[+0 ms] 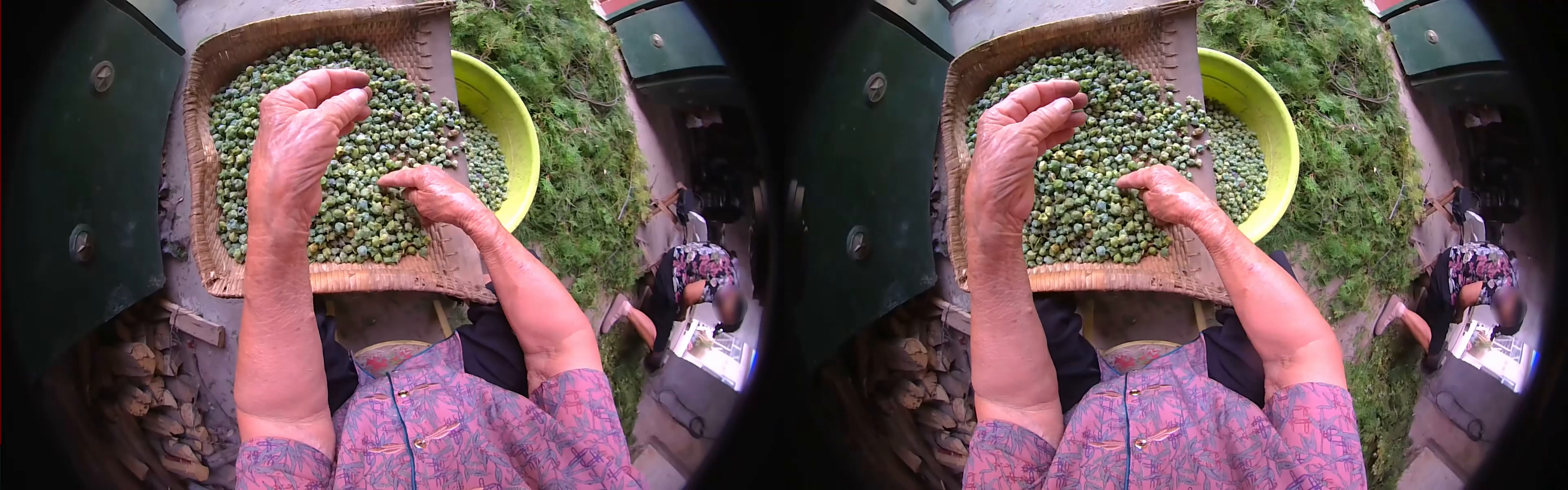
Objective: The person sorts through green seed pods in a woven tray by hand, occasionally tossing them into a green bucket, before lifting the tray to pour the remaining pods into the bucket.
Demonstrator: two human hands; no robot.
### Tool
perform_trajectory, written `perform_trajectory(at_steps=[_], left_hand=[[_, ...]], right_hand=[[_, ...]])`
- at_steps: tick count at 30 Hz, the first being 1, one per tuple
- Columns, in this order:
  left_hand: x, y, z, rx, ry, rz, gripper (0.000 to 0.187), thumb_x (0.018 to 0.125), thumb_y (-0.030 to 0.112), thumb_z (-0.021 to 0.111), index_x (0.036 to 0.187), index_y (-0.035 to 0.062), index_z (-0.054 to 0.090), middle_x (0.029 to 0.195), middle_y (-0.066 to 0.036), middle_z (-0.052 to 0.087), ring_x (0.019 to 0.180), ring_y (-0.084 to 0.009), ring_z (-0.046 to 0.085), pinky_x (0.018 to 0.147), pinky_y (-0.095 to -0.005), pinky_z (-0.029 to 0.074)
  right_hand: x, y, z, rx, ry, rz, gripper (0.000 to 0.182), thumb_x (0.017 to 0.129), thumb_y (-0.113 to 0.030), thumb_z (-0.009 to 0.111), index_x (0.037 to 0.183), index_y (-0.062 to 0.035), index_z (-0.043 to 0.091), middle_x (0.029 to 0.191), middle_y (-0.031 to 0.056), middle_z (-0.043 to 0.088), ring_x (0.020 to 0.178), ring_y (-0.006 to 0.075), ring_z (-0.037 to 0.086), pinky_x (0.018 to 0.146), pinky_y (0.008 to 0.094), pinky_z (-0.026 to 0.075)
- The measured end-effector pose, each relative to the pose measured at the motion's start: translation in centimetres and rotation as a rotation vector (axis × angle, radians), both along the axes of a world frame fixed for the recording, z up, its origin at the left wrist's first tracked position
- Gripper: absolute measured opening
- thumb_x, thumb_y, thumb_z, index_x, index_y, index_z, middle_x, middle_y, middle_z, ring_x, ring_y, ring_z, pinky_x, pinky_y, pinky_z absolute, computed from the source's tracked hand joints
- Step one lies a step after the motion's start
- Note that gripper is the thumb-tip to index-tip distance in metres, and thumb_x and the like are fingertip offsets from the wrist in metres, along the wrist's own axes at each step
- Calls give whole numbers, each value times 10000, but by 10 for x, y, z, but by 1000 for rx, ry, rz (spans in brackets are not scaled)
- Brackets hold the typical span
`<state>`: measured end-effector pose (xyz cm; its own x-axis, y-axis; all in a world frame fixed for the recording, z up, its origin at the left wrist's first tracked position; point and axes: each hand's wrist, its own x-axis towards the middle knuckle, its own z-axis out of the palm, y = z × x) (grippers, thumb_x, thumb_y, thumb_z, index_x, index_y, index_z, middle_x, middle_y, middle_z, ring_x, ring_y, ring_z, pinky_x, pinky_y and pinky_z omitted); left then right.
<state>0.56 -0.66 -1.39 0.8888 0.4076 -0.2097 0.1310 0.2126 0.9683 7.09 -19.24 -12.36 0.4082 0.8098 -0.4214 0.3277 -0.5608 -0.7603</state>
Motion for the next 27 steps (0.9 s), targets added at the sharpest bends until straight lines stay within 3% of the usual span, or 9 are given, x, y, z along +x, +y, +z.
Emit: perform_trajectory(at_steps=[3,4,7,10,11,13,17,22,27], left_hand=[[0,1,0,6,-2,-2,225,859,101,608,1056,-5,634,961,-84,665,843,-135,631,803,-273,500],[0,0,-1,9,-7,-8,223,861,100,606,1055,-6,634,963,-86,664,845,-137,632,808,-274,500],[0,0,0,1,-4,-2,218,865,100,603,1052,-8,633,966,-86,664,843,-138,634,814,-274,502],[1,0,0,-15,-12,3,213,869,100,600,1050,-8,634,963,-86,665,842,-139,636,811,-271,504],[1,0,2,-10,-6,4,213,870,103,600,1050,-8,634,958,-86,666,843,-138,636,809,-271,504],[1,0,0,-8,-5,5,212,870,103,600,1049,-6,634,956,-85,667,843,-138,636,809,-271,504],[0,0,1,-3,-4,-1,209,870,104,601,1047,-3,637,956,-82,668,846,-136,636,807,-270,502],[1,-1,-1,4,-3,-9,211,872,105,599,1049,-2,636,957,-79,667,844,-134,634,805,-266,499],[1,1,-2,12,-18,-11,215,874,105,597,1056,-2,633,956,-78,665,838,-133,634,798,-267,503]], right_hand=[[5,8,0,60,-46,-175,544,735,84,409,1221,-99,569,1201,148,588,970,215,609,907,317,452],[12,6,-21,177,-364,-92,563,735,93,399,1245,-95,544,1289,146,528,1032,209,586,885,306,472],[26,1,-13,52,-99,-329,508,777,64,459,1256,-89,531,1364,139,458,1164,237,520,905,312,472],[31,-4,-1,131,-539,-234,453,800,13,506,1236,-99,552,1266,142,546,1034,217,589,803,309,510],[32,-4,12,130,-540,-234,453,800,13,506,1236,-99,552,1266,142,546,1034,217,589,803,309,510],[25,0,53,-198,-9,-28,405,800,12,508,1184,-92,590,1151,139,607,1006,253,595,837,337,487],[2,-7,15,-180,-242,233,465,742,62,466,1150,-106,613,912,135,589,954,300,582,820,374,465],[0,9,4,-213,-374,81,595,711,89,463,1245,-160,548,1032,139,521,972,313,555,833,382,460],[14,8,-6,61,-537,-205,554,768,69,468,1278,-143,509,1022,156,538,970,323,554,843,395,456]])
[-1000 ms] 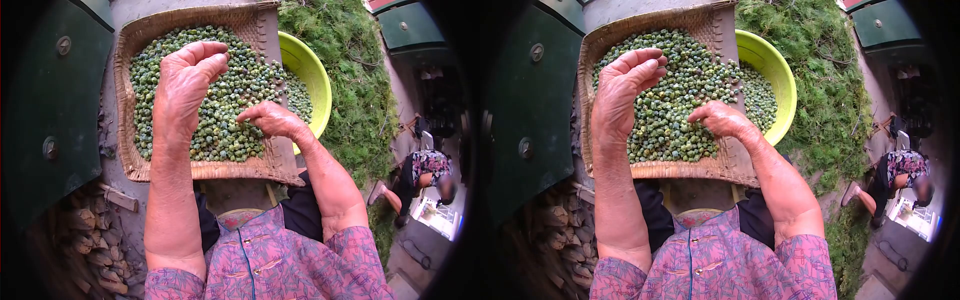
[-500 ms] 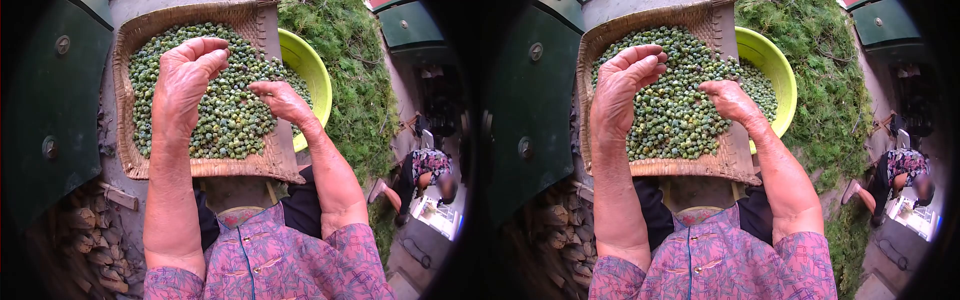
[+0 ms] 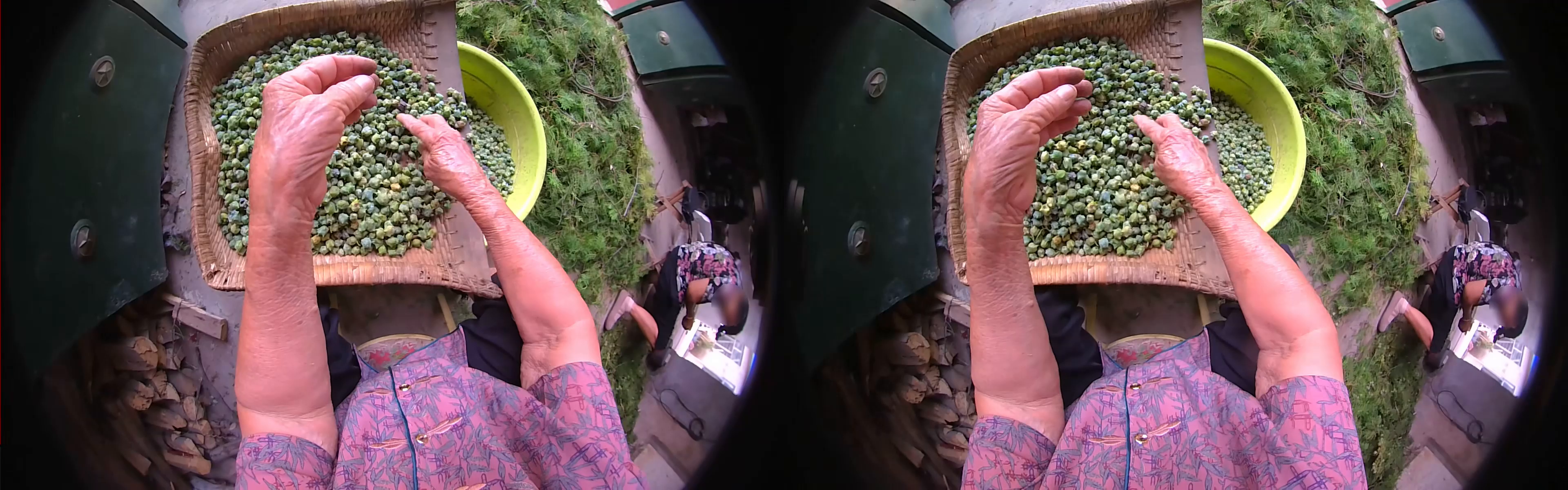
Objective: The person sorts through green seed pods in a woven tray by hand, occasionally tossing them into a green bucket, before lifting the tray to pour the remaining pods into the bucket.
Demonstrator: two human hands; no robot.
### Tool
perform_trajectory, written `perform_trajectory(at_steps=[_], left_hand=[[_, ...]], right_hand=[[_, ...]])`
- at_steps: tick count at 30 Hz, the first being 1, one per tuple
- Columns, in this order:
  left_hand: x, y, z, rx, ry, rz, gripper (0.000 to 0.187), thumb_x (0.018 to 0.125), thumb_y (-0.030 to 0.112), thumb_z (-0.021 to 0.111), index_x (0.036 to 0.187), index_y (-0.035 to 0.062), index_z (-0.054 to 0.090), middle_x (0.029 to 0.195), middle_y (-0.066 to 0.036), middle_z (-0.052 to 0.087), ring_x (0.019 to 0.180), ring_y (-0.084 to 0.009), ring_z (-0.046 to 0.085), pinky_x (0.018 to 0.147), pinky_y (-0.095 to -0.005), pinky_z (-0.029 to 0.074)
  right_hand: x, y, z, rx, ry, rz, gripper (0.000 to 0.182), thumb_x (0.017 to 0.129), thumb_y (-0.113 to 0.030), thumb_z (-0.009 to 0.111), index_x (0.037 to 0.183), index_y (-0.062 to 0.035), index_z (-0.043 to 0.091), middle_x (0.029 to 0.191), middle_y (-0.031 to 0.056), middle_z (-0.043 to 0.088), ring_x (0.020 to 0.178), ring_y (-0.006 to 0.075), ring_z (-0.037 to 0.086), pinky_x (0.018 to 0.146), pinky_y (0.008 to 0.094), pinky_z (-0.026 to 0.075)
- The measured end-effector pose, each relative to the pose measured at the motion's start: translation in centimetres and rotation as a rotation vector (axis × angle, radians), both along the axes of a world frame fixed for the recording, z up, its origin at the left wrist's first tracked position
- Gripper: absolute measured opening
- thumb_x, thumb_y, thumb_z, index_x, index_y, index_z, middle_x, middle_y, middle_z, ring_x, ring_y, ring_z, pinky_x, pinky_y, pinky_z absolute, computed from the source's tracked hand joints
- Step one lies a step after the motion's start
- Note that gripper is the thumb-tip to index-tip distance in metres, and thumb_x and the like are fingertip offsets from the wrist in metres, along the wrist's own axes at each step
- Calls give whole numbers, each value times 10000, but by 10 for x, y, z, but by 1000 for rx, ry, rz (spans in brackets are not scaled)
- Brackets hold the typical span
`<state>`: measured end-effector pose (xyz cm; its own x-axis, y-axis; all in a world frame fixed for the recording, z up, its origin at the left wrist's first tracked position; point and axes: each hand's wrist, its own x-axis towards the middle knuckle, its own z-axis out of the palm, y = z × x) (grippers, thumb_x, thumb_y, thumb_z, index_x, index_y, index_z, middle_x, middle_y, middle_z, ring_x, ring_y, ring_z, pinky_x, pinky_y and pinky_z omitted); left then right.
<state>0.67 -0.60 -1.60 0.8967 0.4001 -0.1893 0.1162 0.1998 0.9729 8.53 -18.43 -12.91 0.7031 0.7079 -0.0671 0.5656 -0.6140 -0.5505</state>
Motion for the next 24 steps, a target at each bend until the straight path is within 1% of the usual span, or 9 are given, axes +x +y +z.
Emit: perform_trajectory(at_steps=[2,5,7,8,12,15,17,19,24], left_hand=[[0,1,0,3,2,-8,216,873,102,598,1059,-2,631,956,-81,664,830,-133,635,795,-270,507],[-1,2,1,-1,-8,4,217,871,98,603,1060,-5,630,955,-83,664,824,-134,636,797,-271,508],[-1,3,0,-6,-10,7,218,870,99,604,1060,-6,629,955,-85,664,824,-135,636,798,-272,508],[-1,3,-1,-12,-12,9,219,869,99,606,1059,-7,629,955,-86,664,824,-136,636,798,-273,509],[-1,3,0,6,-7,14,221,869,100,608,1060,-9,629,954,-87,664,825,-136,636,798,-271,509],[0,1,1,1,-7,7,223,866,100,610,1060,-8,628,951,-87,666,822,-134,636,797,-269,509],[0,1,2,-10,1,7,224,864,99,611,1061,-7,629,947,-86,667,822,-132,635,801,-267,506],[-1,1,2,-13,2,6,222,864,98,611,1059,-6,630,947,-84,667,823,-130,634,800,-265,504],[0,3,0,5,-17,-2,212,864,94,608,1049,-5,632,940,-80,669,821,-122,630,787,-256,496]], right_hand=[[4,-5,6,67,-17,-18,532,773,60,472,1268,-131,517,1012,160,549,958,329,558,835,400,458],[-4,-10,24,-77,105,106,428,781,20,498,1185,-95,581,945,166,579,910,343,573,813,407,461],[-20,-10,35,-339,277,352,311,787,-34,540,1080,-72,637,863,166,591,871,346,584,795,408,463],[-25,-12,30,-308,266,287,327,760,-10,496,1012,-124,670,895,171,594,898,359,591,792,448,475],[-13,-15,8,-100,54,74,300,771,-27,519,1007,-126,674,855,150,585,879,327,591,778,409,477],[-14,-7,-6,77,124,178,256,802,-12,544,1010,-93,668,824,124,584,841,291,591,763,366,469],[-20,1,2,-69,342,250,411,755,50,474,1079,-130,650,882,132,576,907,305,582,801,389,465],[-23,2,-12,-93,122,141,449,759,65,463,1137,-121,620,883,129,562,879,291,570,798,365,453],[0,5,-13,13,36,-7,523,769,52,503,1262,-122,522,970,168,548,941,324,557,867,385,442]])
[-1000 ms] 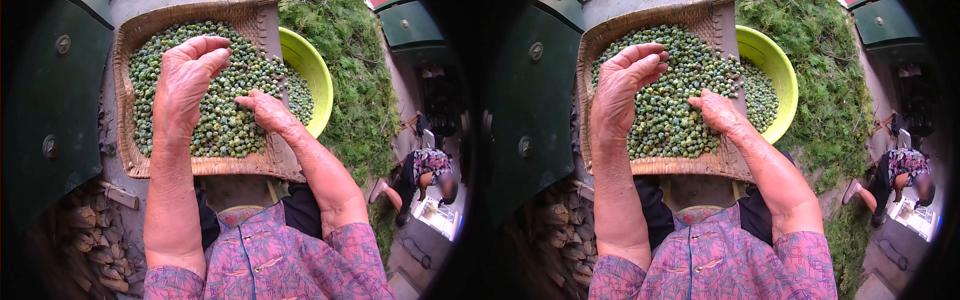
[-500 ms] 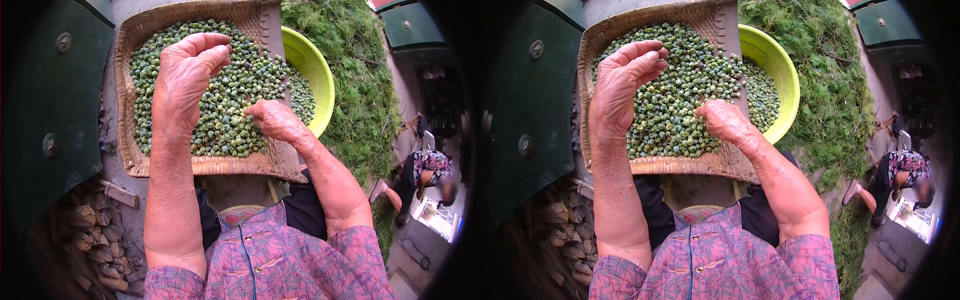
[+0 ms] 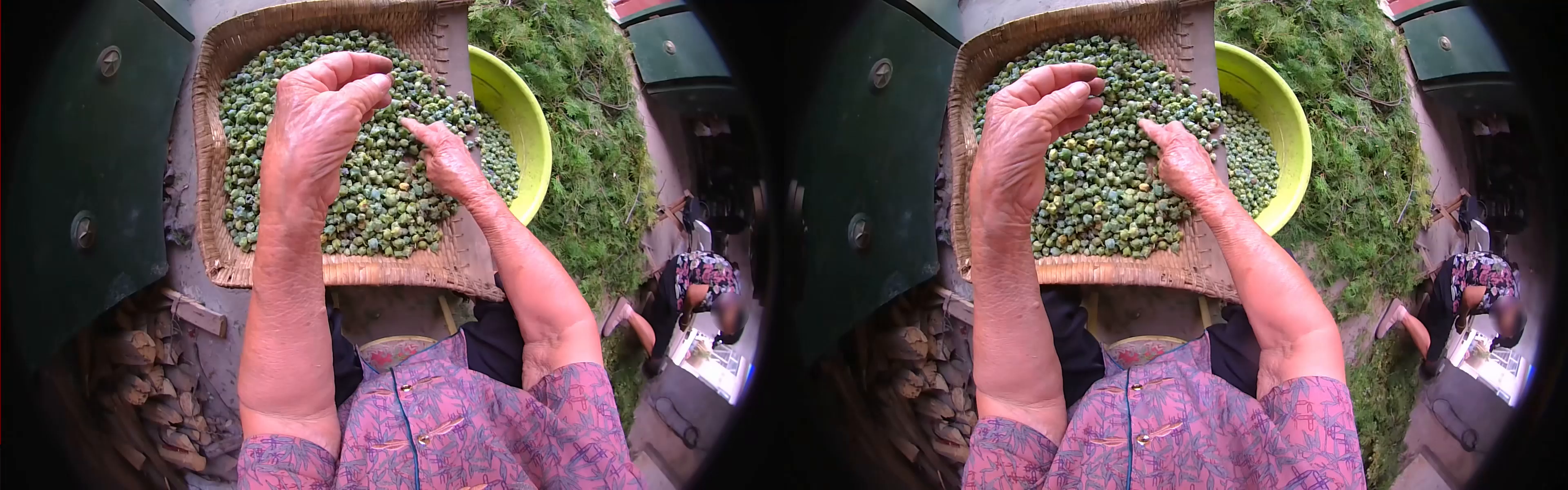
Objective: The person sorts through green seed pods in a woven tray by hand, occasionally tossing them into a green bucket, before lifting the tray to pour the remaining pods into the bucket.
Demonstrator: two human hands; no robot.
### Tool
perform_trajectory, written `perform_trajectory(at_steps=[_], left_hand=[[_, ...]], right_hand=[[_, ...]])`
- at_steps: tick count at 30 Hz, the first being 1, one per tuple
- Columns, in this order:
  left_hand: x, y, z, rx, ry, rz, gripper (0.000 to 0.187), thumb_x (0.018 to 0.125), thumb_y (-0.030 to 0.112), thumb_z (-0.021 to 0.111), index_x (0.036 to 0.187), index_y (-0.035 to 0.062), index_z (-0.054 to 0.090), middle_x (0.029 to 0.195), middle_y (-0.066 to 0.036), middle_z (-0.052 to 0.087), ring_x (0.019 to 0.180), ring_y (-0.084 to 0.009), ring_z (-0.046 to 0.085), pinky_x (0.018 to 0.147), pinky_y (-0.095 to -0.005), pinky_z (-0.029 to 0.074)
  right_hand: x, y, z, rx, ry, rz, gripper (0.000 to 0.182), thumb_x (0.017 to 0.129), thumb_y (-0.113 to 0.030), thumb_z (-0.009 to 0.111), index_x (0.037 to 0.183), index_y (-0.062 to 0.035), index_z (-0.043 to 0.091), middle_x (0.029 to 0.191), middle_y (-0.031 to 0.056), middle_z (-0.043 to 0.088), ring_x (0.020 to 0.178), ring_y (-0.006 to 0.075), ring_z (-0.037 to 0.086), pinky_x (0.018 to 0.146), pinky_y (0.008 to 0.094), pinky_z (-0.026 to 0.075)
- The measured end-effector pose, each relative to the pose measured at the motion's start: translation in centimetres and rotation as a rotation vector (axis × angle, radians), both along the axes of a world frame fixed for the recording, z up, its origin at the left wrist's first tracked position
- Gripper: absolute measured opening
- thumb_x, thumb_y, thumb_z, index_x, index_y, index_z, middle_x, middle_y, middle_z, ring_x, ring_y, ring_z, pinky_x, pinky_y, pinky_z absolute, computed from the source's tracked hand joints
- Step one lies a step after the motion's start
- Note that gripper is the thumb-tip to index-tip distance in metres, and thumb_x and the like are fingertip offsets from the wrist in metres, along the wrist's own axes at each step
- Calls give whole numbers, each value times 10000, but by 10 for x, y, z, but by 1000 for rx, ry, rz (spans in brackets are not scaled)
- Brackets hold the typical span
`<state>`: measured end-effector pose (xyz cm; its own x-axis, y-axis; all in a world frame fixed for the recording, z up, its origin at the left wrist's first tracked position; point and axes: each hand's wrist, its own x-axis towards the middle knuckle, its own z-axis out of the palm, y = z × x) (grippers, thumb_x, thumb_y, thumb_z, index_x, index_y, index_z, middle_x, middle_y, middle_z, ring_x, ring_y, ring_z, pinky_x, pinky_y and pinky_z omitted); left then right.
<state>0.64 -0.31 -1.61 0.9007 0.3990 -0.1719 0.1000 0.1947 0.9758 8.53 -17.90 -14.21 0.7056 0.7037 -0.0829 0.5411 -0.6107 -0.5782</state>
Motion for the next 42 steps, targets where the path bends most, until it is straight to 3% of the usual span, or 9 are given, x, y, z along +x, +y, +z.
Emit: perform_trajectory(at_steps=[5,9,17,22,27,31,37,39,42], left_hand=[[0,-1,2,-25,4,15,211,865,93,606,1050,-4,632,940,-81,669,821,-123,630,792,-260,498],[0,-2,2,-25,15,23,211,865,92,603,1050,-6,631,949,-82,667,826,-125,631,799,-264,500],[0,-2,1,-22,14,4,215,867,97,604,1054,-5,629,953,-81,666,833,-122,629,806,-262,498],[0,-1,0,-19,17,-3,216,867,103,605,1054,-1,631,949,-78,669,830,-117,629,794,-257,496],[-1,-2,4,-17,18,17,217,869,110,604,1053,-1,632,947,-73,670,832,-113,628,797,-259,495],[1,-4,3,-10,13,5,217,869,111,603,1052,-2,632,949,-73,670,833,-114,627,799,-260,495],[0,-3,1,-32,1,3,214,871,104,599,1052,-4,632,950,-77,669,832,-118,627,803,-260,495],[0,-3,2,-42,-2,3,211,872,101,596,1052,-4,632,947,-77,668,830,-118,627,799,-261,496],[0,-3,2,-16,27,20,211,871,97,598,1053,-5,630,948,-78,668,827,-120,627,797,-263,497]], right_hand=[[4,-2,5,140,-100,-157,443,790,20,549,1216,-99,562,1005,170,582,961,318,574,876,376,453],[-25,3,35,-176,320,295,375,747,73,493,1064,-60,643,902,138,604,919,300,594,807,364,470],[-18,6,1,-83,55,70,447,729,69,506,1116,-125,612,1032,125,548,995,315,562,848,387,451],[12,-1,-8,184,-146,-45,481,765,71,483,1222,-68,535,1051,161,574,999,320,572,893,368,449],[11,-10,19,143,-61,-71,403,797,28,521,1191,-51,556,1033,167,600,1005,307,585,898,361,452],[-17,-8,20,-57,258,285,317,812,14,534,1113,-56,607,981,164,622,942,304,597,848,353,461],[-12,3,-7,-36,126,154,471,740,18,575,1195,-105,558,1088,152,551,989,330,561,855,405,454],[-11,8,1,31,96,40,460,758,81,459,1178,-66,575,1062,162,576,1027,318,559,905,358,437],[-7,11,-5,247,-98,-74,461,763,73,470,1200,-49,552,1113,178,568,1054,326,553,928,367,430]])
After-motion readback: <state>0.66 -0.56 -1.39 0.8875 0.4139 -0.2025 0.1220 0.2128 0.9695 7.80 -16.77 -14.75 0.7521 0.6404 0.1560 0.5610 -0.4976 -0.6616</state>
